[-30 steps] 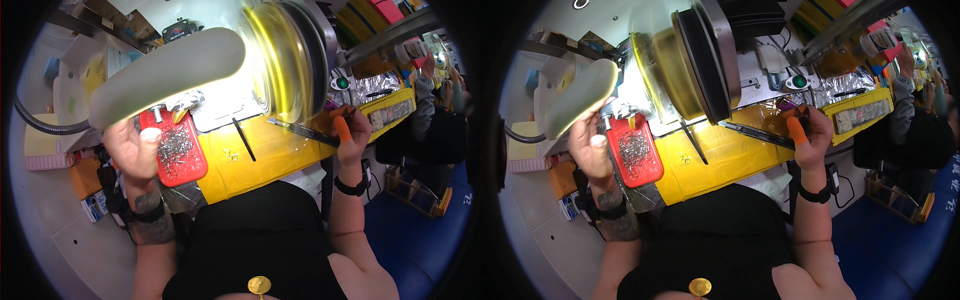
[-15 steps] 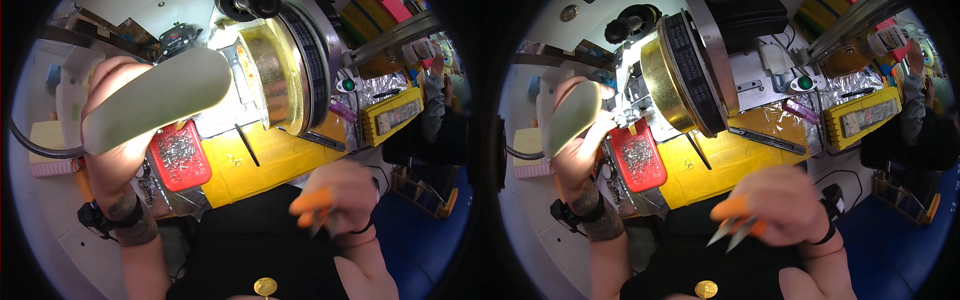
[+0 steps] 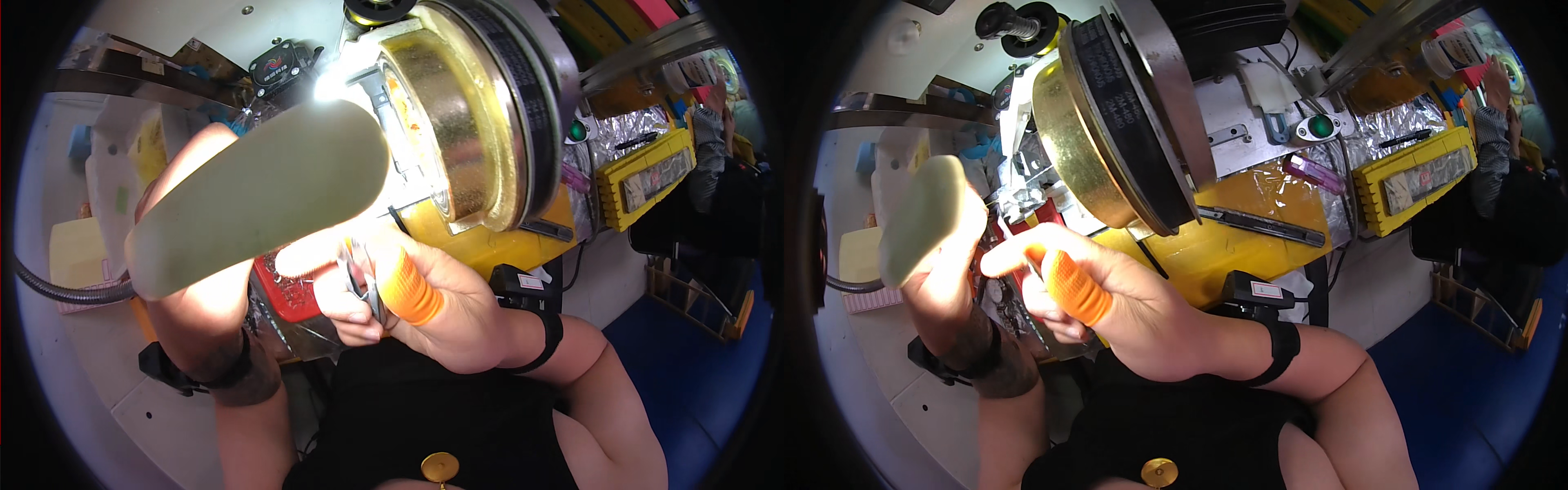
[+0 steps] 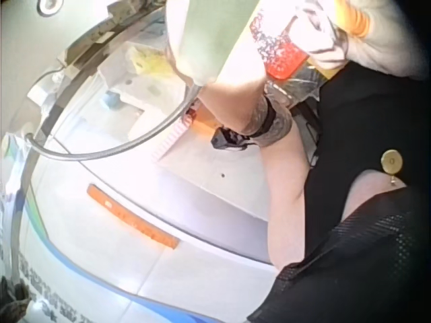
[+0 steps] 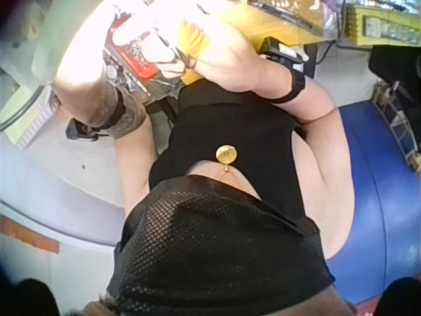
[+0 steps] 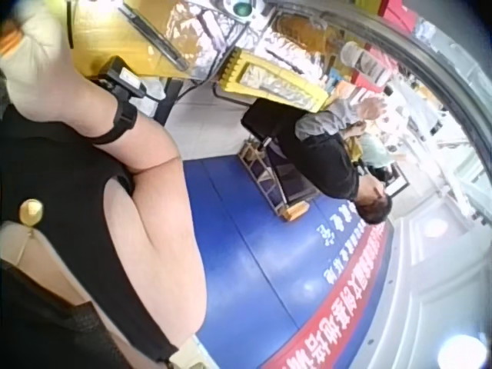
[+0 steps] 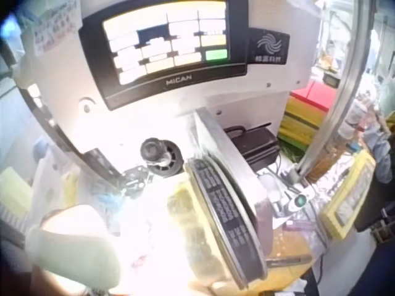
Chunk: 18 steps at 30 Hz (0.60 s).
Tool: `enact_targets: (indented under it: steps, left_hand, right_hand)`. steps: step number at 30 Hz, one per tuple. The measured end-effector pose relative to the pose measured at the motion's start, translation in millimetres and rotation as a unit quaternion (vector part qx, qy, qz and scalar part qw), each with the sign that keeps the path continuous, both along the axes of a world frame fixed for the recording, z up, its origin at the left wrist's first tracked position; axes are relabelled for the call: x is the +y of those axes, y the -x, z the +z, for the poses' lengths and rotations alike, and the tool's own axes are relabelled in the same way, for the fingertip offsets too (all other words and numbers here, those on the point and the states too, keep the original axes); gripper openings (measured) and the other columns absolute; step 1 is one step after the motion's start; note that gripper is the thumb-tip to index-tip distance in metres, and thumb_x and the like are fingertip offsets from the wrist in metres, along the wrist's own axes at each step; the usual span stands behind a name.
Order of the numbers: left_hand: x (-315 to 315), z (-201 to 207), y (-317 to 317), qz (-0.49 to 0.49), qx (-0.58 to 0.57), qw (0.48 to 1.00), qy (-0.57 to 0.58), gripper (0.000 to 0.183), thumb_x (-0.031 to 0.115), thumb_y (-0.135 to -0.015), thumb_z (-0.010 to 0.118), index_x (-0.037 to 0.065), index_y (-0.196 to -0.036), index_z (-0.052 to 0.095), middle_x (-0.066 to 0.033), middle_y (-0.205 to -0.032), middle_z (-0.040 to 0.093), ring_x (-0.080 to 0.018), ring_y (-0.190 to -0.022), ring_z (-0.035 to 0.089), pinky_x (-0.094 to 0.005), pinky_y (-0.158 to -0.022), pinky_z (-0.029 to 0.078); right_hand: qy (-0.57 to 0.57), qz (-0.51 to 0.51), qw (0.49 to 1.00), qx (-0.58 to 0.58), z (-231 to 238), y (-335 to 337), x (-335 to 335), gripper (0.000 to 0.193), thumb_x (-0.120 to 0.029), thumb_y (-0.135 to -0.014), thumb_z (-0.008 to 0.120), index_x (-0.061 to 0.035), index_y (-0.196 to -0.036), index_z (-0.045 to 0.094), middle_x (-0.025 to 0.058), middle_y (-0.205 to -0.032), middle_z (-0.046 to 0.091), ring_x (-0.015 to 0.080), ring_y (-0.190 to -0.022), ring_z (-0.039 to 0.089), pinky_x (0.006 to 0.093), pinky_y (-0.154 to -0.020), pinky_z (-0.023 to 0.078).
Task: Assemble fine electronic or mechanical components using adhesive and precision manual tools at a factory workstation.
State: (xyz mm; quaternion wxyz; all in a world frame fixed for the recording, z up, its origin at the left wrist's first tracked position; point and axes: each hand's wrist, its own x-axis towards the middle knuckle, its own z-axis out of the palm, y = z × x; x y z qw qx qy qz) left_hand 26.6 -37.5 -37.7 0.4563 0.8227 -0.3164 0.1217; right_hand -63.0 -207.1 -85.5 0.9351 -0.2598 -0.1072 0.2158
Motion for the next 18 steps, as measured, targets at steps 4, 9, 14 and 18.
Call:
enact_targets:
  steps: [4, 9, 14, 18]
  left_hand:
    - [-3, -5, -5, -0.023, -0.029, 0.999, 0.027, 0.013, 0.0, -0.081, 0.062, -0.011, -0.083, 0.057, -0.0124, -0.079, 0.057, -0.0196, -0.069, 0.053, -0.0305, -0.057, 0.042]
    - [31, -17, 5, 0.11, 0.007, 0.993, 0.033, 0.019, -0.007, -0.084, 0.069, -0.012, -0.102, 0.067, -0.0136, -0.096, 0.068, -0.0194, -0.084, 0.064, -0.03, -0.075, 0.054]
    - [13, 5, 1, 0.033, -0.007, 0.999, -0.029, 0.018, -0.009, -0.079, 0.07, -0.012, -0.096, 0.065, -0.0144, -0.092, 0.065, -0.0219, -0.082, 0.062, -0.032, -0.072, 0.054]
    - [17, 15, -8, -0.067, 0.086, 0.993, -0.05, 0.018, -0.01, -0.077, 0.068, -0.013, -0.093, 0.061, -0.0174, -0.089, 0.062, -0.0245, -0.081, 0.06, -0.0328, -0.07, 0.053]
  right_hand:
    - [-0.104, 0.037, 0.986, 0.124, 2, -6, 4, 0.049, -0.043, -0.11, 0.03, -0.0009, -0.129, 0.048, 0.0006, -0.078, 0.042, 0.0072, -0.057, 0.037, 0.0219, -0.052, 0.037]
    - [-0.087, 0.057, 0.985, 0.14, 5, -14, 1, 0.043, -0.042, -0.11, 0.031, -0.0035, -0.108, 0.05, 0.002, -0.066, 0.041, 0.0092, -0.048, 0.035, 0.0227, -0.042, 0.033]
    - [-0.078, 0.064, 0.988, 0.12, 2, -20, -3, 0.04, -0.038, -0.111, 0.029, -0.0047, -0.102, 0.049, 0.0017, -0.061, 0.039, 0.0094, -0.044, 0.031, 0.0235, -0.041, 0.032]
    - [-0.136, 0.075, 0.975, 0.159, -4, -20, -1, 0.035, -0.032, -0.111, 0.029, -0.0053, -0.102, 0.049, 0.0009, -0.062, 0.038, 0.0088, -0.044, 0.032, 0.0237, -0.04, 0.032]
